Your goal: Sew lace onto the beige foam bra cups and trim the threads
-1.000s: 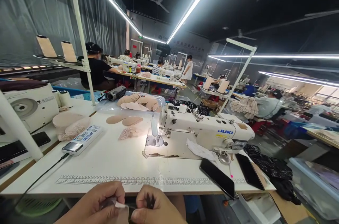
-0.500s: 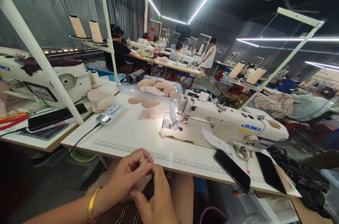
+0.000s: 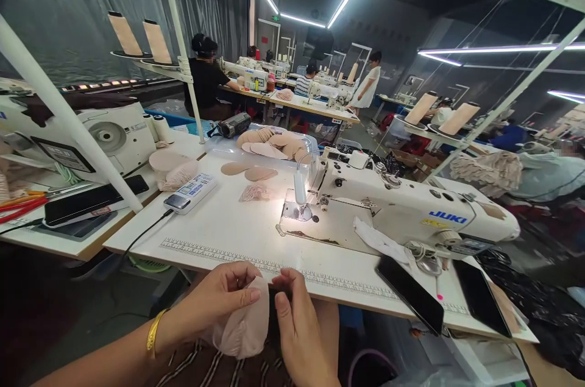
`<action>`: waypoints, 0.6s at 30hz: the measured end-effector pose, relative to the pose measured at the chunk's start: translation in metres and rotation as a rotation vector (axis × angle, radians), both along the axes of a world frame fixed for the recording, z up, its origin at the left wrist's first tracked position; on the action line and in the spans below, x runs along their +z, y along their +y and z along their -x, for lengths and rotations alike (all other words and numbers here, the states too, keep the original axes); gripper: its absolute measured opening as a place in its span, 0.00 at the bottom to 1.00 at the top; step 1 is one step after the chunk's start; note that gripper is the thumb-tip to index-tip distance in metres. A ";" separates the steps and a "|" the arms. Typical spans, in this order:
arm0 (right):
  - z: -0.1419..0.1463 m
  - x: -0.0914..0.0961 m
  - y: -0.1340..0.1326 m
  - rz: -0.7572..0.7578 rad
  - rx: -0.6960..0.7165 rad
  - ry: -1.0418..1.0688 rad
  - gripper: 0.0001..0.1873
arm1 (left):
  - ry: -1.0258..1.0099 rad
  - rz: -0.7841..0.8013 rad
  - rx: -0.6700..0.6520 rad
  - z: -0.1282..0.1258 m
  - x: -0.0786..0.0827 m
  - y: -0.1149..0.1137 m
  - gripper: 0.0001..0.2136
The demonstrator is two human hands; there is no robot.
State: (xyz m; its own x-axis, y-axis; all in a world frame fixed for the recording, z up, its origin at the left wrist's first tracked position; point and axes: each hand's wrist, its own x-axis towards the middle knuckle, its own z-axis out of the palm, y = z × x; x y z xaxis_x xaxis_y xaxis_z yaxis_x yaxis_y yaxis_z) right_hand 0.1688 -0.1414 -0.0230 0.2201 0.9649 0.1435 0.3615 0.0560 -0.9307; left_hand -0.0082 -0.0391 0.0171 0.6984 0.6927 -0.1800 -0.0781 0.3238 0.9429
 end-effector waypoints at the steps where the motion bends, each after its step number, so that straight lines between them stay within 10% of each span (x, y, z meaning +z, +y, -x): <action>1: -0.004 0.003 -0.001 -0.024 -0.034 -0.066 0.19 | 0.009 -0.016 0.010 -0.001 0.000 0.000 0.21; 9: 0.001 0.017 -0.002 -0.383 -0.016 -0.426 0.25 | 0.028 -0.027 0.012 -0.007 0.000 0.001 0.14; 18: 0.009 0.019 0.007 -0.377 -0.018 -0.424 0.23 | 0.243 -0.400 0.079 -0.008 0.008 -0.003 0.09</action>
State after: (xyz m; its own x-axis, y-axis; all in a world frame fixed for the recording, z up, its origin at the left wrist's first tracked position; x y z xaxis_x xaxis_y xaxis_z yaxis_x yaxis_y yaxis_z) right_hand 0.1594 -0.1348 -0.0042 0.0835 0.8262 0.5572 0.7032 0.3473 -0.6204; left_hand -0.0001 -0.0416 0.0249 0.6118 0.7900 -0.0400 0.1509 -0.0668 0.9863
